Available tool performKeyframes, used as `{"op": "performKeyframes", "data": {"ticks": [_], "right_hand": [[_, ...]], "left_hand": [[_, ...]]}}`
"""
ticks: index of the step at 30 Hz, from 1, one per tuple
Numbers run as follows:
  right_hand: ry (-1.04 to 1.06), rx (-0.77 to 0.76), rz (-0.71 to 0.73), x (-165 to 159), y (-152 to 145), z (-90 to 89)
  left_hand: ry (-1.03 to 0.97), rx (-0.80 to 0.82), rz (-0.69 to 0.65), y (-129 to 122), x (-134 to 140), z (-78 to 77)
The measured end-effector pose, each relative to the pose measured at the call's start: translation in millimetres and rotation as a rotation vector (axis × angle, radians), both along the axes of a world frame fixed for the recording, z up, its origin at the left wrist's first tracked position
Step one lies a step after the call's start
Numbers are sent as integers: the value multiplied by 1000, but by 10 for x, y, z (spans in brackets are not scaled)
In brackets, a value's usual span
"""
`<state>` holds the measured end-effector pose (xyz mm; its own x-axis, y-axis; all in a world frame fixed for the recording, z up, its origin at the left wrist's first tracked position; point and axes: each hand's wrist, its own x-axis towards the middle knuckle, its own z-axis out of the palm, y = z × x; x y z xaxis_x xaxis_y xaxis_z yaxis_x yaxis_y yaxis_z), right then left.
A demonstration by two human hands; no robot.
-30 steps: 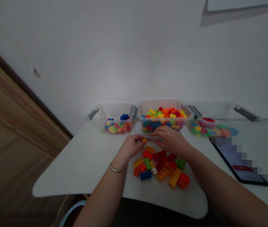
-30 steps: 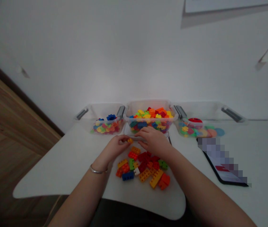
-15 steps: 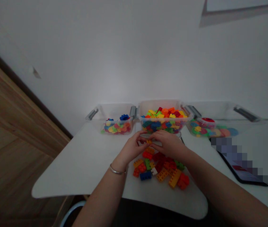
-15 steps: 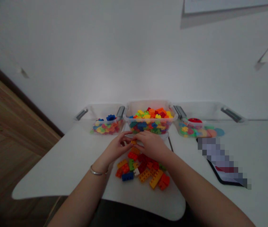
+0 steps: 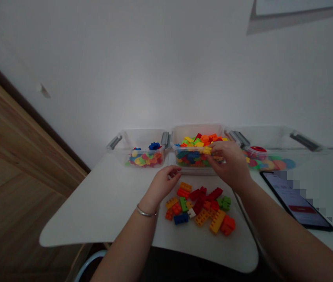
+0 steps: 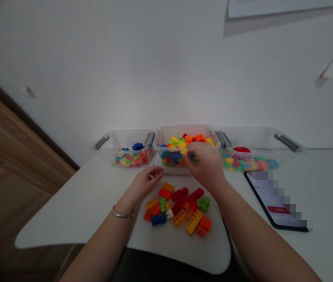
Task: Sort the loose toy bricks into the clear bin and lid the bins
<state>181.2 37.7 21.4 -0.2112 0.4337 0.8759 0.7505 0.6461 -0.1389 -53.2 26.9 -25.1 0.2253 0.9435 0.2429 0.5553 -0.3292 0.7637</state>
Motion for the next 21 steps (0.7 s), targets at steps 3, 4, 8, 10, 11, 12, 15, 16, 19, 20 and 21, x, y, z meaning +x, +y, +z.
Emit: {"op": "performKeyframes", "data": {"ticks": [3, 4, 8, 10, 11, 12, 15, 16, 19, 20, 21], "right_hand": [[126, 54, -123, 119, 105, -31], [159, 52, -156, 142, 133, -54], [171, -22, -224, 156, 181, -150], [163, -58, -258, 143, 179, -178], [160, -71, -273, 138, 177, -187], [155, -81, -282, 134, 176, -193], [110, -104, -271, 133, 184, -210], [92, -104, -265, 133, 188, -218], [39, -84, -259, 122, 197, -244], [23, -78, -260, 115, 196, -248], [12, -74, -258, 108, 192, -246]], "left_hand": [[31, 10, 25, -2, -8, -3], [39, 8, 30, -2, -12, -6], [64, 8, 29, 9, -24, -32], [75, 17, 30, 19, -29, -49], [79, 21, 33, 25, -31, -58], [84, 25, 35, 30, -32, -67], [93, 34, 31, 44, -38, -88], [96, 35, 29, 46, -39, -90], [107, 28, 33, 45, -41, -80], [111, 24, 38, 43, -40, -73], [115, 22, 45, 41, -39, -65]]}}
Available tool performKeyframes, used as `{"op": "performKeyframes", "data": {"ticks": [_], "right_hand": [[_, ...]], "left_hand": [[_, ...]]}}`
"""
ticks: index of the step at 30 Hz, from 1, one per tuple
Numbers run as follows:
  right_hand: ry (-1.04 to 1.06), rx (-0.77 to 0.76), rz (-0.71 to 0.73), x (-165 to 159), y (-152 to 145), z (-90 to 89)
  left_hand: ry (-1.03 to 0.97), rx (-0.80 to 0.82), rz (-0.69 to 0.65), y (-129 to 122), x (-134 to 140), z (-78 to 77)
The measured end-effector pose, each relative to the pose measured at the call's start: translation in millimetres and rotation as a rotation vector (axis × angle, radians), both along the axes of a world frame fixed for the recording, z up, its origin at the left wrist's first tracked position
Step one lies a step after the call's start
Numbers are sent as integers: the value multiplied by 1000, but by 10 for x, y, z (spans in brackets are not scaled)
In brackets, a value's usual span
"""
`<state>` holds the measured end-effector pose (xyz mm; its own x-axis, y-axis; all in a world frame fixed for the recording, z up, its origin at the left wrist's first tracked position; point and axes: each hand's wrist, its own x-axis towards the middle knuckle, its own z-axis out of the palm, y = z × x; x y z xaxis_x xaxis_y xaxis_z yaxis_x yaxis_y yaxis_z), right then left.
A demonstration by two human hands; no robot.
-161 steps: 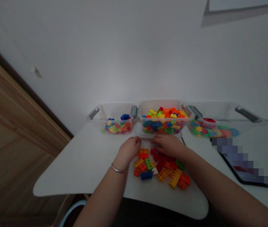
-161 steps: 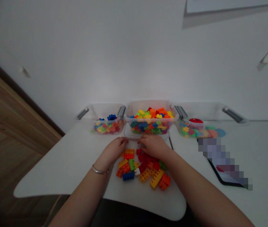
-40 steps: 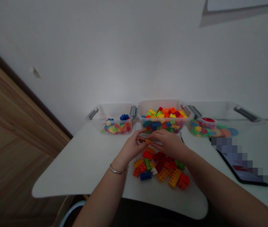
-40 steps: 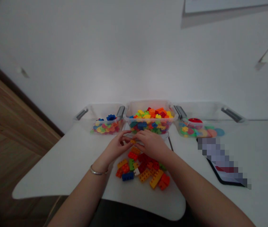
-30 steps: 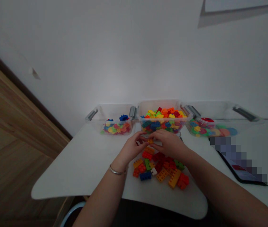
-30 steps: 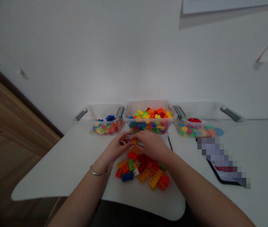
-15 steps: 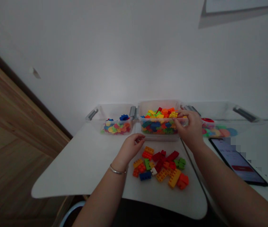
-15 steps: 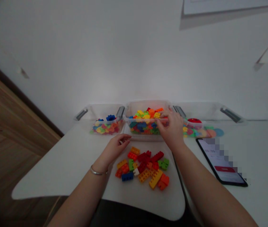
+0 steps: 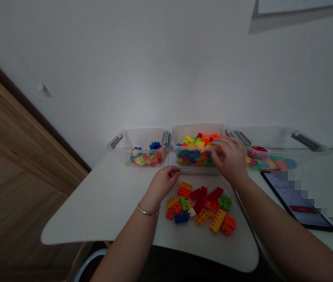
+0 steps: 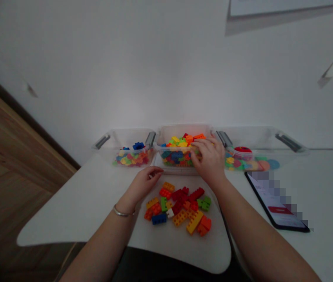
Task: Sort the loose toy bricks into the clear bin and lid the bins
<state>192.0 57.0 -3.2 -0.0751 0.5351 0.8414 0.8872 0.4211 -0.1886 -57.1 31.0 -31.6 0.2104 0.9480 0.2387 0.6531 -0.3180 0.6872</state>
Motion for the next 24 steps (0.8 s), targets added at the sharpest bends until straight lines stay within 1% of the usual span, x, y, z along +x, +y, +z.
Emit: {"op": "performKeyframes", "data": {"ticks": [3, 5, 7, 9, 10, 12, 14, 16, 17, 19, 21, 24], "right_hand": [[0, 16, 20, -20, -37, 51], [13, 62, 51, -33, -88, 125], [23, 106, 116, -50, -157, 217], [27, 80, 216, -77, -235, 306], [21, 32, 275, -95, -273, 341], [-34, -111, 395, -143, -337, 384], [-156, -294, 511, -206, -383, 382], [-302, -471, 576, -281, -411, 337], [-369, -543, 581, -322, -418, 302], [-478, -626, 556, -401, -422, 221], [-552, -651, 530, -465, -413, 141], [-600, -658, 504, -511, -388, 57]], "left_hand": [[5, -1, 17, -5, 3, 18], [6, -1, 26, -5, 2, 21], [9, 5, 37, -4, -2, 20], [18, 12, 49, -5, -6, 19], [24, 13, 57, -5, -8, 20], [34, 9, 72, -7, -12, 24], [36, 4, 77, -9, -15, 29], [36, 11, 79, -7, -16, 30], [38, 16, 81, -5, -17, 29], [48, 23, 92, 1, -18, 21], [60, 20, 100, 10, -19, 9], [82, 13, 100, 20, -22, -11]]}}
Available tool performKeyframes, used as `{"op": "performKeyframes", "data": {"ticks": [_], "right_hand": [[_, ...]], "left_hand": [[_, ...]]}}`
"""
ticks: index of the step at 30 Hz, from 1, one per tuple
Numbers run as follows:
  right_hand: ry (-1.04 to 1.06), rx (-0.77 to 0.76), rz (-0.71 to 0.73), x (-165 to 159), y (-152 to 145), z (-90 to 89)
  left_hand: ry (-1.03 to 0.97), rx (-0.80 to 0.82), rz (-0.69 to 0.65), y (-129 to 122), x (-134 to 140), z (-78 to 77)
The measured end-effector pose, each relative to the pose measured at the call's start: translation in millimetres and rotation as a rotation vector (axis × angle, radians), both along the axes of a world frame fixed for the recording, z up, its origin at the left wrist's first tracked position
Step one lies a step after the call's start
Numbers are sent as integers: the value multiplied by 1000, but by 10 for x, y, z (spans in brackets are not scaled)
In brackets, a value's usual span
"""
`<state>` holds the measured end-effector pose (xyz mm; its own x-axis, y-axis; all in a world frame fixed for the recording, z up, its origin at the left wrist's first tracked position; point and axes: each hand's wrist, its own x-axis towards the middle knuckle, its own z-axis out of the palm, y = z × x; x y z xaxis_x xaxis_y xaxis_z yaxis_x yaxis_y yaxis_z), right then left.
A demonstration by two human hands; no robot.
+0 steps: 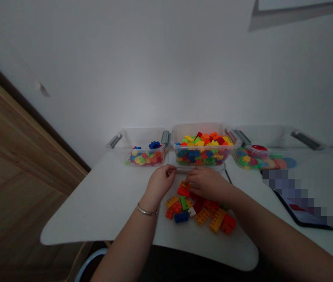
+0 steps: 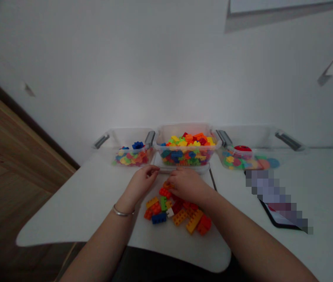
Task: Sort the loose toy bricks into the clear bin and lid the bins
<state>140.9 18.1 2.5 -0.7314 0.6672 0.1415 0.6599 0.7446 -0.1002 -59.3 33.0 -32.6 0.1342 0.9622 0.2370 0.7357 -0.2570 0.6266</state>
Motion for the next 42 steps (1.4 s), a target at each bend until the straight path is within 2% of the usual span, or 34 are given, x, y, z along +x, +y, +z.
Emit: {"op": "performKeyframes", "data": {"ticks": [21, 29, 33, 37, 40, 42], "right_hand": [[36, -10, -276, -21, 44, -98], [4, 2, -249, -17, 63, -135], [161, 110, -239, 70, 38, 40], [446, 379, -223, 311, 52, 270], [577, 611, -336, 544, 97, 382], [615, 680, -468, 686, 140, 413]], "left_hand": [[23, -16, 6, -17, -7, 30], [15, -19, 7, -29, 3, 57], [11, -7, 13, -35, 7, 64], [8, -17, 14, -43, 4, 73], [7, -18, 15, -50, 0, 76], [8, -25, 17, -50, -4, 72]]}}
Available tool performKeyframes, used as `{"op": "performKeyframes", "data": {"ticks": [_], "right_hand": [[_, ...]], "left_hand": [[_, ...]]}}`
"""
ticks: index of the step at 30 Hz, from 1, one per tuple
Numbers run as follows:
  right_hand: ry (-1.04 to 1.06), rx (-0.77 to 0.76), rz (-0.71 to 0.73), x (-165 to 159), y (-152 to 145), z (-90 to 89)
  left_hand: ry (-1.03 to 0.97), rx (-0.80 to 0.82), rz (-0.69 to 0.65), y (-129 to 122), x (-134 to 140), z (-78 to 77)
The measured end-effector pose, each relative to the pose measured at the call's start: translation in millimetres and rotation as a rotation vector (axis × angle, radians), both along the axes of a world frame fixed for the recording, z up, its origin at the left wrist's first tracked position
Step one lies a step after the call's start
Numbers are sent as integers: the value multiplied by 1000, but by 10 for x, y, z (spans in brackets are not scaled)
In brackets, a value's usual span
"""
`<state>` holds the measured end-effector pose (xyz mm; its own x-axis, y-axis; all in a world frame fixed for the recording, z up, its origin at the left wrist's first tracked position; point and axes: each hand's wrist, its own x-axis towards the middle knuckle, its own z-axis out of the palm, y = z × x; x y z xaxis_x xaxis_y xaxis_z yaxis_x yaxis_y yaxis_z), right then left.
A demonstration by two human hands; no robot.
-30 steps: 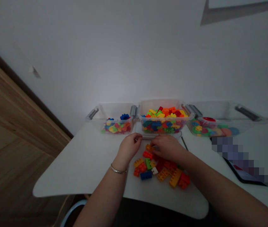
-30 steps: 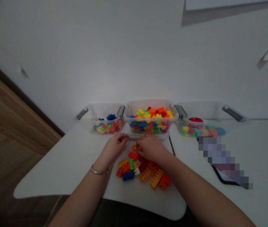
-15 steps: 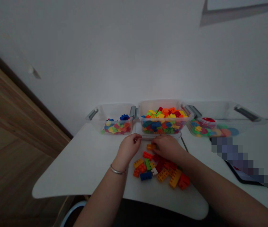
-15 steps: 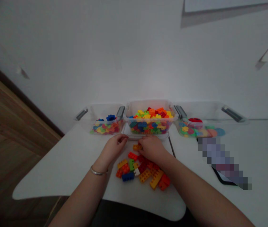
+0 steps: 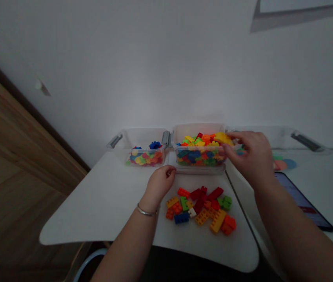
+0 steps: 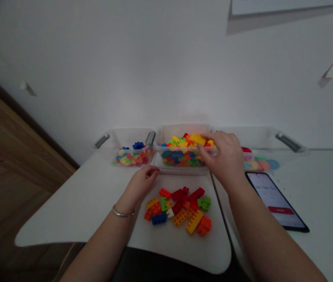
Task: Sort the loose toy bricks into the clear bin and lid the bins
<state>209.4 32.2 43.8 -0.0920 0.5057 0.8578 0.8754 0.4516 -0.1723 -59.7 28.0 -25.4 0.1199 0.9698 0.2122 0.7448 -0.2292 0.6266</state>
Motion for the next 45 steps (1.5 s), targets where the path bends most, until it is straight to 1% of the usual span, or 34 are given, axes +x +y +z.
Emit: {"op": "performKeyframes", "data": {"ticks": [2, 4, 9, 12, 14, 16, 20, 23, 24, 26, 28, 30, 32, 35, 37, 39, 42, 45], "right_hand": [[64, 9, -99, 114, 54, -4], [92, -5, -161, 196, 116, -39], [42, -84, -234, 296, 263, -185], [20, -94, -250, 310, 298, -224], [23, -101, -252, 308, 283, -195], [20, -118, -244, 300, 233, -125], [-16, -145, -155, 255, 75, 61], [9, -151, -93, 185, -32, 151], [10, -183, -59, 154, -57, 163], [-46, -322, 60, 80, -90, 163], [-181, -531, 215, -5, -105, 132], [-330, -750, 329, -94, -106, 75], [-443, -920, 377, -179, -101, -1], [-558, -1079, 388, -282, -95, -107], [-610, -1154, 370, -335, -100, -146], [-636, -1181, 333, -376, -112, -152], [-647, -1159, 280, -415, -131, -139], [-639, -1113, 276, -422, -132, -160]], "left_hand": [[6, -4, 2, 5, -2, -7], [15, -3, 5, 11, -3, -15], [23, -8, -2, 5, 1, -17], [16, -18, 3, -3, 3, -11], [19, -25, 5, -3, 4, -10], [21, -38, 3, 0, 5, -10], [29, -54, 1, 4, 7, -10], [36, -67, -1, 2, 10, -8], [37, -70, -4, 1, 11, -7], [43, -73, -9, -1, 13, -6], [50, -75, -10, -2, 14, -5], [54, -79, -16, -3, 15, -2], [57, -83, -23, -6, 17, 4], [60, -84, -34, -11, 19, 18], [66, -86, -36, -14, 21, 25], [68, -88, -33, -14, 22, 26], [71, -88, -31, -13, 19, 18], [76, -89, -36, -12, 18, 13]]}}
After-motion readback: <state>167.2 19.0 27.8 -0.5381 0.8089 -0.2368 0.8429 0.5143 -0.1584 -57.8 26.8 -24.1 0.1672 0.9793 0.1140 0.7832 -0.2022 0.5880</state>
